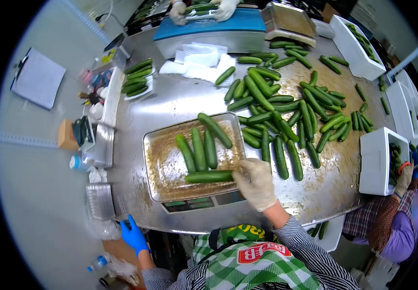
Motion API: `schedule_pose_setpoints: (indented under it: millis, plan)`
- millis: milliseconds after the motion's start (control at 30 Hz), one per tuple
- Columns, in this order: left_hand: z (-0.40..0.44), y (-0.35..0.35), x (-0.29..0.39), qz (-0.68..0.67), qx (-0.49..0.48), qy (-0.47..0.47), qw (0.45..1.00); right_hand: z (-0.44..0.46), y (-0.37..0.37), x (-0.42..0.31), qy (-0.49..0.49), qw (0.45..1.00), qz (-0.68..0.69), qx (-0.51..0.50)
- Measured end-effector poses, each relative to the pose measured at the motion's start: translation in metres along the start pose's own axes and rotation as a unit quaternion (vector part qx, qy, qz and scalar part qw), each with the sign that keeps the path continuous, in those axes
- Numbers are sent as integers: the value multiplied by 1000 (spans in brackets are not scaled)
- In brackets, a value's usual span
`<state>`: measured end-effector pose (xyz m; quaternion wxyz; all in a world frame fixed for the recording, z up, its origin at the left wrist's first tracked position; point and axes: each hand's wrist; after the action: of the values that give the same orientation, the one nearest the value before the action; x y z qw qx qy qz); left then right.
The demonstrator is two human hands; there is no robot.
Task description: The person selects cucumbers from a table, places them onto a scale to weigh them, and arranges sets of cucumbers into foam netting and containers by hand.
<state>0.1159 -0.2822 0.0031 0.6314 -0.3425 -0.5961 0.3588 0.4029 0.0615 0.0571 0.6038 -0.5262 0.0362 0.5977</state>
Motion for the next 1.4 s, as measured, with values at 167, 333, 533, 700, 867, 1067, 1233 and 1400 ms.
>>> schedule_pose_setpoints:
  millis: [167, 333, 533, 700, 867, 1067, 1233, 1400]
  plan:
    - [4, 2, -19, -27, 54, 20, 998, -47, -13, 19, 103, 989, -29, 99]
    - [15, 8, -37, -42, 41, -1, 998, -68, -18, 7, 164, 978, 0, 131]
    - [17, -2, -37, -72, 8, -45, 996, -75, -13, -18, 134, 987, -9, 92]
    - [23, 2, -53, -98, 40, -12, 994, -75, -6, -32, 88, 993, -19, 82]
    - [30, 6, -67, -86, 43, 5, 995, -73, -1, -36, 77, 994, -40, 68]
    - [26, -4, -50, -89, -1, -40, 995, -47, 8, -35, 58, 997, -24, 45]
    - [28, -2, -46, -82, 7, -45, 996, -31, 16, -31, 50, 998, 2, 49]
    - [31, 8, -55, -93, 27, 0, 995, -24, 23, -18, 44, 998, -38, 38]
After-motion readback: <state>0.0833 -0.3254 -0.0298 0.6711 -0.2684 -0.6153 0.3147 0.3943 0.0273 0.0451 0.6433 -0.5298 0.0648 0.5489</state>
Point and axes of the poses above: each hand's wrist, its own z-axis towards the middle knuckle, its own y-axis out of the palm, x = y × z, and after that the axes turned 10 degrees about -y, right-handed
